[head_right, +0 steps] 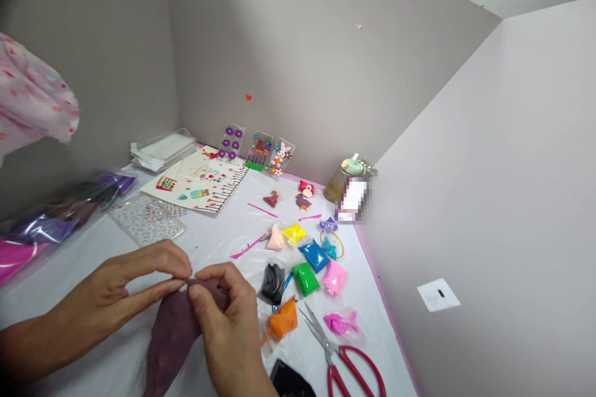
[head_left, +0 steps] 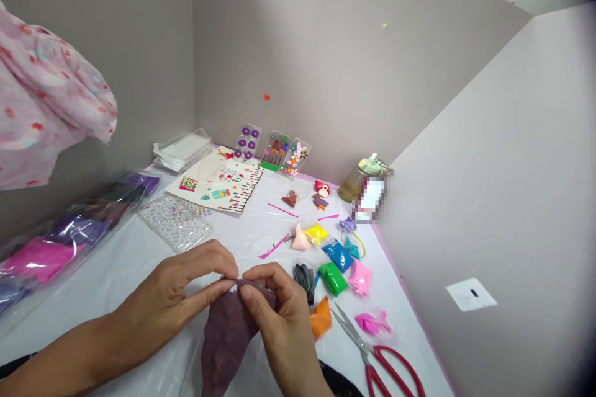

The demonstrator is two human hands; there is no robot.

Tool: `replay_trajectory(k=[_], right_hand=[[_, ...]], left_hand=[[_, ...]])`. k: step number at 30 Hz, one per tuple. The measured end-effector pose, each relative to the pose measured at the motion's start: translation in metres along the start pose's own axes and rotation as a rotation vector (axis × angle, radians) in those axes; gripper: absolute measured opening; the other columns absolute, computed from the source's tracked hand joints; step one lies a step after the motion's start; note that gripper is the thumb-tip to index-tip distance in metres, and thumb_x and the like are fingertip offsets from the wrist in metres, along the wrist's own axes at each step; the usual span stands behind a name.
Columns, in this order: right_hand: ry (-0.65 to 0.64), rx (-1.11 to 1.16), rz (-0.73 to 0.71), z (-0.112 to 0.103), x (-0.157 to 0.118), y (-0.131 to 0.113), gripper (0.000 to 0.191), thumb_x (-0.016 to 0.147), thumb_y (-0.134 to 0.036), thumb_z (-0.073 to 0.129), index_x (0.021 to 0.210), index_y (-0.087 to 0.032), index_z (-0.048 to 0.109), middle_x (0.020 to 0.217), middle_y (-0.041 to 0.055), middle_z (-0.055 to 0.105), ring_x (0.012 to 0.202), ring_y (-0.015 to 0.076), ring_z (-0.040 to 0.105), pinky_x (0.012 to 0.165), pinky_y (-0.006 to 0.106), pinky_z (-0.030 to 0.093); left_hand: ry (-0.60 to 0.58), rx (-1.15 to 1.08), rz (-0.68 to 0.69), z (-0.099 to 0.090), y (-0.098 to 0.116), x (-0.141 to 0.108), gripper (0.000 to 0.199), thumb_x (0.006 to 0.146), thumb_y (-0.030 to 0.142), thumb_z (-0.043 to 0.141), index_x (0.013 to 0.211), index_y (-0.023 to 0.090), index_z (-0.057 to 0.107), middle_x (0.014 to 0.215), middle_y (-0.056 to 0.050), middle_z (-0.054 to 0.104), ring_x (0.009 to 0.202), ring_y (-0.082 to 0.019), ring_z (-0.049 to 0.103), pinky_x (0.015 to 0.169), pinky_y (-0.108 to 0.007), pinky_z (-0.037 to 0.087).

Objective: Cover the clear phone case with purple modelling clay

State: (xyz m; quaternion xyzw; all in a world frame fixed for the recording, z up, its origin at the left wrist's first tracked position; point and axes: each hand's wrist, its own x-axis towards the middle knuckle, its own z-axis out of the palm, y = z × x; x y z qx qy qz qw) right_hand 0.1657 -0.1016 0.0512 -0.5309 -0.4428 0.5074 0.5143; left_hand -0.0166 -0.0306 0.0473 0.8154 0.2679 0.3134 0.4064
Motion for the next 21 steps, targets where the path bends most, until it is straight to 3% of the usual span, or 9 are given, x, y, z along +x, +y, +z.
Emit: replay_trajectory(k=[3,8,14,21], right_hand=[[-0.002,-0.02,0.003,-0.0002,-0.0001,-0.0015,0.022,0.08,-0.038,0.074,0.085,-0.016,0.069,0.073,0.0,0.061,0.065,0.0124,0.049,0.059,0.022,0.039],[0.003,-0.006,-0.007,-0.0009,0.0004,-0.0006,0.024,0.08,-0.04,0.075,0.086,-0.017,0.07,0.071,-0.0007,0.06,0.063,0.0119,0.048,0.057,0.022,0.038],[-0.009,0.012,0.009,-0.0013,0.0007,-0.0006,0.028,0.08,-0.043,0.076,0.086,-0.017,0.069,0.072,-0.0004,0.061,0.062,0.0113,0.048,0.055,0.021,0.038],[-0.014,-0.021,-0.021,-0.0004,0.0008,-0.0015,0.024,0.081,-0.04,0.076,0.085,-0.017,0.071,0.07,-0.0011,0.061,0.063,0.012,0.05,0.058,0.022,0.042]], left_hand=[[-0.025,0.016,0.028,-0.0024,-0.0016,0.0001,0.017,0.102,0.02,0.053,0.097,0.025,0.068,0.095,-0.001,0.069,0.092,-0.017,0.065,0.082,-0.023,0.05],[0.004,0.017,-0.048,-0.0056,-0.0016,0.0011,0.008,0.098,0.028,0.063,0.099,0.026,0.07,0.095,-0.001,0.071,0.092,-0.019,0.065,0.083,-0.025,0.051],[0.032,0.062,0.082,0.0001,-0.002,-0.0023,0.018,0.101,0.019,0.053,0.099,0.026,0.07,0.096,-0.002,0.069,0.092,-0.018,0.065,0.081,-0.024,0.05],[0.024,-0.135,-0.086,0.0028,0.0037,0.0013,0.016,0.099,0.032,0.06,0.09,0.025,0.071,0.089,0.0,0.069,0.087,-0.018,0.064,0.08,-0.025,0.05]])
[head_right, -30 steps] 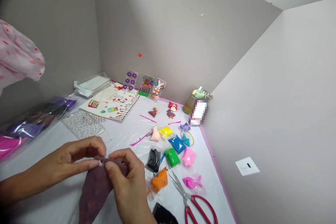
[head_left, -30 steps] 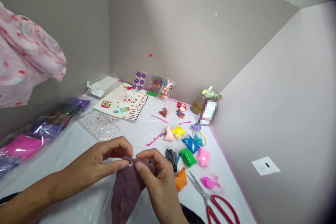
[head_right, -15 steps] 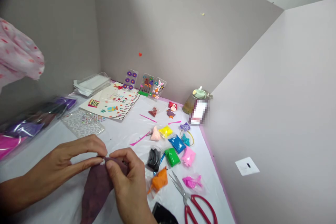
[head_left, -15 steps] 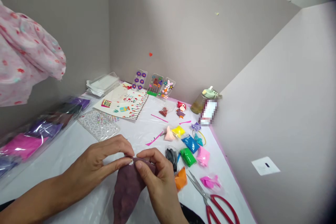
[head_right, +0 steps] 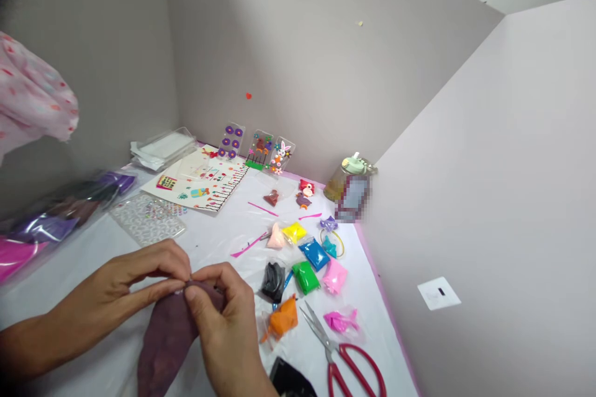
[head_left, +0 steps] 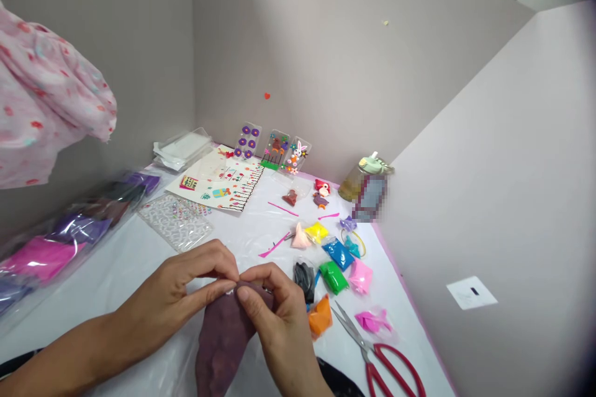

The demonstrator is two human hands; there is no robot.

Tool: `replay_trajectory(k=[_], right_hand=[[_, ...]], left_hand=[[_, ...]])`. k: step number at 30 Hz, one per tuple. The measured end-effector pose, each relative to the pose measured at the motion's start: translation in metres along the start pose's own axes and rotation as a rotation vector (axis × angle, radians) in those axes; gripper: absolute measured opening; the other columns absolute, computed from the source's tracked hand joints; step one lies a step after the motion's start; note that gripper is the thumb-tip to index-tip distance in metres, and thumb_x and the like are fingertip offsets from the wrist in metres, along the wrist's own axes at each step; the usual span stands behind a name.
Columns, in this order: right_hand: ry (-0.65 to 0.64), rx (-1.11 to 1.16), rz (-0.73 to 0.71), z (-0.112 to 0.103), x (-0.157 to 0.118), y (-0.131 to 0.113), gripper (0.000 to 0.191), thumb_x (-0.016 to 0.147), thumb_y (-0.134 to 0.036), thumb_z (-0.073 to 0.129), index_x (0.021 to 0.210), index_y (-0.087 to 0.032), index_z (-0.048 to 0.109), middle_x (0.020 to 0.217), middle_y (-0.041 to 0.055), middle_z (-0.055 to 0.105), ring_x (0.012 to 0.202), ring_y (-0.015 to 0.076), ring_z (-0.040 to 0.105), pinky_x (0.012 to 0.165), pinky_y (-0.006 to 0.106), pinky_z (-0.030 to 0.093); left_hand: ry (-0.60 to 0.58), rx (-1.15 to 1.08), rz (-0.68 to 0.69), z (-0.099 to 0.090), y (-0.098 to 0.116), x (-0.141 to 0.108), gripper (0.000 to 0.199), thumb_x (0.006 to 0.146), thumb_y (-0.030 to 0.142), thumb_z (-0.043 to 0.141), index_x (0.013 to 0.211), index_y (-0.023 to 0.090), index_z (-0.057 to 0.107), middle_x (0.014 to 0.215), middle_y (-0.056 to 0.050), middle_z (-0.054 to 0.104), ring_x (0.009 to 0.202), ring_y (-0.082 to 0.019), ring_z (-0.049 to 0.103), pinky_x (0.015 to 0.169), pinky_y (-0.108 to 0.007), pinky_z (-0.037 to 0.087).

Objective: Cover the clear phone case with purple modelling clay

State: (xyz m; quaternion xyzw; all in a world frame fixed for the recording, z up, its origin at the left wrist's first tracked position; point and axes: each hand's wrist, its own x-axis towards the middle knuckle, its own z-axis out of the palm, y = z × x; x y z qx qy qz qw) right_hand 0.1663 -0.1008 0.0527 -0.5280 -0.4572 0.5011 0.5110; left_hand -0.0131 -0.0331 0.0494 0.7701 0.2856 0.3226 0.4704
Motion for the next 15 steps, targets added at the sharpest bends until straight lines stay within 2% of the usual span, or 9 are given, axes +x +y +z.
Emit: replay_trajectory(k=[5,9,15], right_hand=[[-0.002,0.055,-0.017,0.0005,-0.0006,0.0021,0.024,0.082,-0.041,0.076,0.089,-0.018,0.071,0.075,0.0002,0.065,0.064,0.0118,0.053,0.059,0.021,0.043],[0.019,0.036,-0.018,0.0005,-0.0012,0.0024,0.023,0.082,-0.04,0.076,0.087,-0.018,0.071,0.073,0.0,0.064,0.064,0.0121,0.053,0.058,0.022,0.042],[0.012,-0.006,0.001,0.0007,-0.0014,-0.0008,0.018,0.082,-0.036,0.073,0.086,-0.019,0.07,0.067,-0.0026,0.058,0.059,0.0115,0.048,0.056,0.022,0.042]], left_hand=[[-0.045,-0.178,-0.206,-0.0012,-0.0005,0.0024,0.022,0.096,0.045,0.061,0.099,0.024,0.065,0.094,-0.001,0.067,0.092,-0.021,0.063,0.08,-0.027,0.052],[-0.126,-0.158,-0.236,-0.0026,-0.0046,0.0016,0.033,0.101,0.05,0.049,0.091,0.022,0.062,0.086,0.0,0.06,0.084,-0.019,0.057,0.074,-0.026,0.048],[-0.102,-0.183,-0.247,0.0,-0.006,0.0019,0.035,0.099,0.051,0.053,0.083,0.021,0.059,0.078,0.002,0.057,0.076,-0.017,0.054,0.069,-0.024,0.044]])
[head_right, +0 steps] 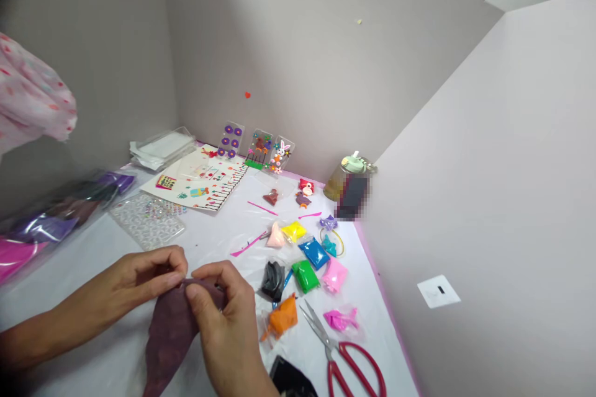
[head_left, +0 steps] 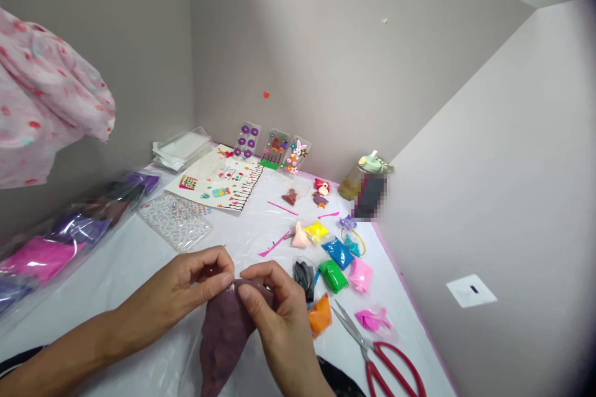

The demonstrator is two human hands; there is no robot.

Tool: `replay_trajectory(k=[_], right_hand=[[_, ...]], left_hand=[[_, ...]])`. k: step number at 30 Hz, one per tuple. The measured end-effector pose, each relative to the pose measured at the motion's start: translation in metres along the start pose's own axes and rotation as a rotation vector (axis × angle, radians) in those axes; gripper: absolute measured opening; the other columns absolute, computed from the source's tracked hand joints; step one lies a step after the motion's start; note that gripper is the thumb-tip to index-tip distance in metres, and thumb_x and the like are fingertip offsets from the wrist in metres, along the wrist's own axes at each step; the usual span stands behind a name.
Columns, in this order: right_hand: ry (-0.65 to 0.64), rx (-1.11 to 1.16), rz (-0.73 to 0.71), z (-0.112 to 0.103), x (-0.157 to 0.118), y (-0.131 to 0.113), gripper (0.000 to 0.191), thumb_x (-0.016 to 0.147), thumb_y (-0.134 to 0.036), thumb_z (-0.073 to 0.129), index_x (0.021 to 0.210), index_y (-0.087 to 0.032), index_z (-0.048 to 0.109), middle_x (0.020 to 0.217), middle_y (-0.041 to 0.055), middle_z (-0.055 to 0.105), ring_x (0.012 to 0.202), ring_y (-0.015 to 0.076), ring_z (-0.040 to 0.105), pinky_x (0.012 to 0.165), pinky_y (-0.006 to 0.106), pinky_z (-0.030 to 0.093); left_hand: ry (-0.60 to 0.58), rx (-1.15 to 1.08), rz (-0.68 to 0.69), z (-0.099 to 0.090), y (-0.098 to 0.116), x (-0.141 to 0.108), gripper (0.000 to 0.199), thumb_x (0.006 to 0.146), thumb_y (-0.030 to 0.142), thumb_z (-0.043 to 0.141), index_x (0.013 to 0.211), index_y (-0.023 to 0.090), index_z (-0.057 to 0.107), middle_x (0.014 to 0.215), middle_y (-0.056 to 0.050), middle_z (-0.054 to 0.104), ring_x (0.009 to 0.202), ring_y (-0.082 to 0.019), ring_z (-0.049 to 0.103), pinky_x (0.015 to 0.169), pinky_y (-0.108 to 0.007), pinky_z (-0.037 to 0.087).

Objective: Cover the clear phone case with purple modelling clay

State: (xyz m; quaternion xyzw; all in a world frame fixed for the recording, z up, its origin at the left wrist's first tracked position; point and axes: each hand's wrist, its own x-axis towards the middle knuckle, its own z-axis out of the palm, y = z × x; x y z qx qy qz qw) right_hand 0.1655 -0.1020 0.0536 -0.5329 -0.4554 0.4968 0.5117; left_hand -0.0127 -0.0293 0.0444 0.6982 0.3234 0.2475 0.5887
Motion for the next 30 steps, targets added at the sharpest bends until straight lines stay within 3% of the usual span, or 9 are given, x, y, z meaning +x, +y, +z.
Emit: replay_trajectory(k=[10,17,22,30], right_hand=[[0.009,-0.029,-0.015,0.0,0.0,-0.002,0.015,0.081,-0.033,0.072,0.085,-0.018,0.07,0.067,-0.0026,0.057,0.061,0.0117,0.048,0.058,0.022,0.042],[-0.009,0.058,0.014,0.001,0.0,-0.003,0.019,0.081,-0.036,0.073,0.086,-0.018,0.069,0.069,-0.002,0.057,0.06,0.0112,0.046,0.055,0.022,0.038],[0.0,0.039,0.027,0.0,0.001,-0.001,0.024,0.08,-0.04,0.074,0.086,-0.017,0.069,0.069,-0.0018,0.056,0.061,0.0116,0.045,0.055,0.022,0.036],[0.022,0.037,0.023,-0.001,0.0,0.008,0.03,0.081,-0.046,0.074,0.09,-0.018,0.069,0.075,0.0004,0.061,0.065,0.013,0.047,0.058,0.024,0.034]], left_hand=[[0.018,0.04,0.038,0.004,0.004,0.001,0.03,0.098,0.045,0.057,0.082,0.021,0.059,0.078,0.002,0.059,0.076,-0.017,0.056,0.071,-0.024,0.045],[0.032,0.042,0.021,0.004,0.001,-0.001,0.038,0.102,0.053,0.046,0.087,0.021,0.061,0.08,0.002,0.056,0.079,-0.018,0.054,0.07,-0.025,0.044],[0.041,0.035,0.014,0.006,0.0,-0.001,0.035,0.099,0.052,0.053,0.083,0.021,0.059,0.077,0.003,0.055,0.076,-0.016,0.054,0.069,-0.024,0.043],[0.042,0.041,0.028,0.001,-0.001,-0.001,0.039,0.101,0.054,0.046,0.086,0.022,0.061,0.08,0.003,0.054,0.078,-0.017,0.053,0.072,-0.024,0.043]])
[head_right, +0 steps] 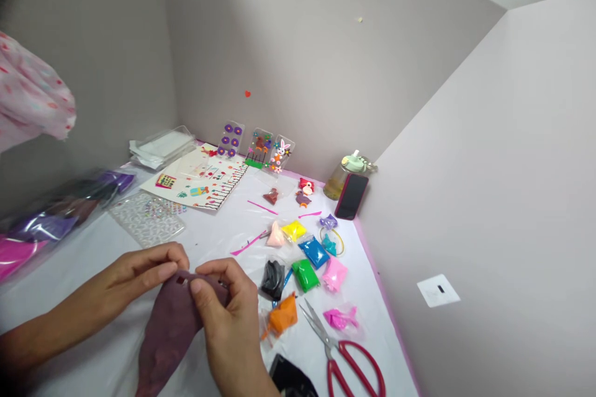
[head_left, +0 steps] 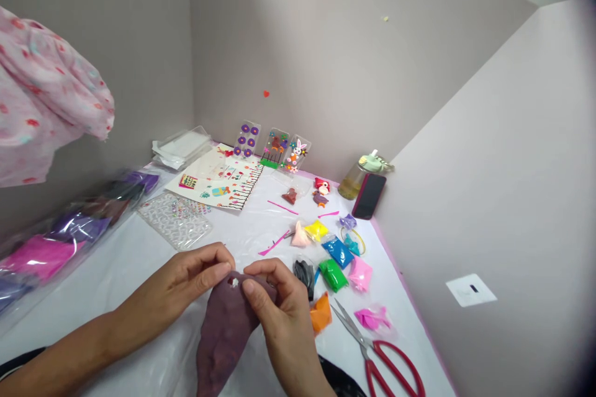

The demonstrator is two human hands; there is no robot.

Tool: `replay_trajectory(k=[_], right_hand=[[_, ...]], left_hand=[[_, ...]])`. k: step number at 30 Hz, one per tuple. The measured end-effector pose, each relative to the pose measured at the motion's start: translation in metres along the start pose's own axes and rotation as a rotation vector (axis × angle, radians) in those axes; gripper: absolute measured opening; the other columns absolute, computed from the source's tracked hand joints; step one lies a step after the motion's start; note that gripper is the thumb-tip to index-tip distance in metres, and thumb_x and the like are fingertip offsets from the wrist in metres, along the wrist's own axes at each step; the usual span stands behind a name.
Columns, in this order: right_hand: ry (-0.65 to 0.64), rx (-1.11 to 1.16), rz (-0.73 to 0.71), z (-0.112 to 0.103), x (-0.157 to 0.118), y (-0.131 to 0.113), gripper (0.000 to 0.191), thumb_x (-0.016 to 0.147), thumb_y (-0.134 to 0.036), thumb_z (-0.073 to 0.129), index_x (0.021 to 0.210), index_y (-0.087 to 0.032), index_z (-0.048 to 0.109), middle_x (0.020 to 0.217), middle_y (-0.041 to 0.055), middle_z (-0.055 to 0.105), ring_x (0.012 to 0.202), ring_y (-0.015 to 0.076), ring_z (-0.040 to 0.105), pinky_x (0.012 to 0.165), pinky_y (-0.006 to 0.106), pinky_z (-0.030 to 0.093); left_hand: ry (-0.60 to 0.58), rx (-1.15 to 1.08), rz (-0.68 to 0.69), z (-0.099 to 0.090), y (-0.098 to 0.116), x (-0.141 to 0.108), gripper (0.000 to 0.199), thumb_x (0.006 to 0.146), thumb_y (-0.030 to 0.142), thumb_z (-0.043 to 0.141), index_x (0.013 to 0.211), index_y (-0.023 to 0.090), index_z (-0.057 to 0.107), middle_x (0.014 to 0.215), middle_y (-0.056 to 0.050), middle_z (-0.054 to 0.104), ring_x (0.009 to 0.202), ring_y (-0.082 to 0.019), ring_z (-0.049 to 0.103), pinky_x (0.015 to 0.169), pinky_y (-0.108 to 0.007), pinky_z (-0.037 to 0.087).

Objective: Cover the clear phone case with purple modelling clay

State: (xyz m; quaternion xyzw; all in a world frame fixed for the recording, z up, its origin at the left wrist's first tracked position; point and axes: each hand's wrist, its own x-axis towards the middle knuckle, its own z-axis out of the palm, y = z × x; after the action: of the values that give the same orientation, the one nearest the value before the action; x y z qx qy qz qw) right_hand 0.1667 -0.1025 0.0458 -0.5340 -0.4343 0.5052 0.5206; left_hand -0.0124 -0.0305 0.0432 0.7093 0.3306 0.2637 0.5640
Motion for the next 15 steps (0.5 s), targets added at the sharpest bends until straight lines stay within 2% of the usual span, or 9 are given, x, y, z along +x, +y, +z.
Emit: replay_trajectory(k=[5,11,15], right_hand=[[-0.003,-0.011,0.0,-0.0007,0.0013,-0.002,0.03,0.081,-0.047,0.074,0.089,-0.018,0.069,0.071,-0.0011,0.057,0.064,0.0126,0.045,0.057,0.025,0.034],[0.008,-0.01,0.003,-0.0016,0.0022,0.0023,0.033,0.08,-0.049,0.074,0.089,-0.018,0.069,0.074,0.001,0.061,0.067,0.014,0.049,0.06,0.025,0.035],[0.001,0.003,0.008,-0.0017,0.0023,0.0035,0.033,0.08,-0.049,0.074,0.09,-0.018,0.069,0.074,0.0004,0.06,0.065,0.0133,0.047,0.058,0.025,0.034]], left_hand=[[0.005,0.01,0.001,0.0013,0.0021,0.0003,0.035,0.1,0.052,0.05,0.083,0.022,0.058,0.077,0.004,0.052,0.074,-0.016,0.052,0.067,-0.023,0.041],[0.003,0.022,0.032,-0.0015,-0.0006,0.001,0.045,0.105,0.053,0.035,0.083,0.022,0.059,0.08,0.002,0.056,0.079,-0.017,0.055,0.075,-0.025,0.045],[0.016,0.061,0.026,-0.0002,0.0014,-0.0001,0.035,0.101,0.051,0.049,0.083,0.022,0.059,0.078,0.004,0.054,0.075,-0.016,0.054,0.069,-0.023,0.043]])
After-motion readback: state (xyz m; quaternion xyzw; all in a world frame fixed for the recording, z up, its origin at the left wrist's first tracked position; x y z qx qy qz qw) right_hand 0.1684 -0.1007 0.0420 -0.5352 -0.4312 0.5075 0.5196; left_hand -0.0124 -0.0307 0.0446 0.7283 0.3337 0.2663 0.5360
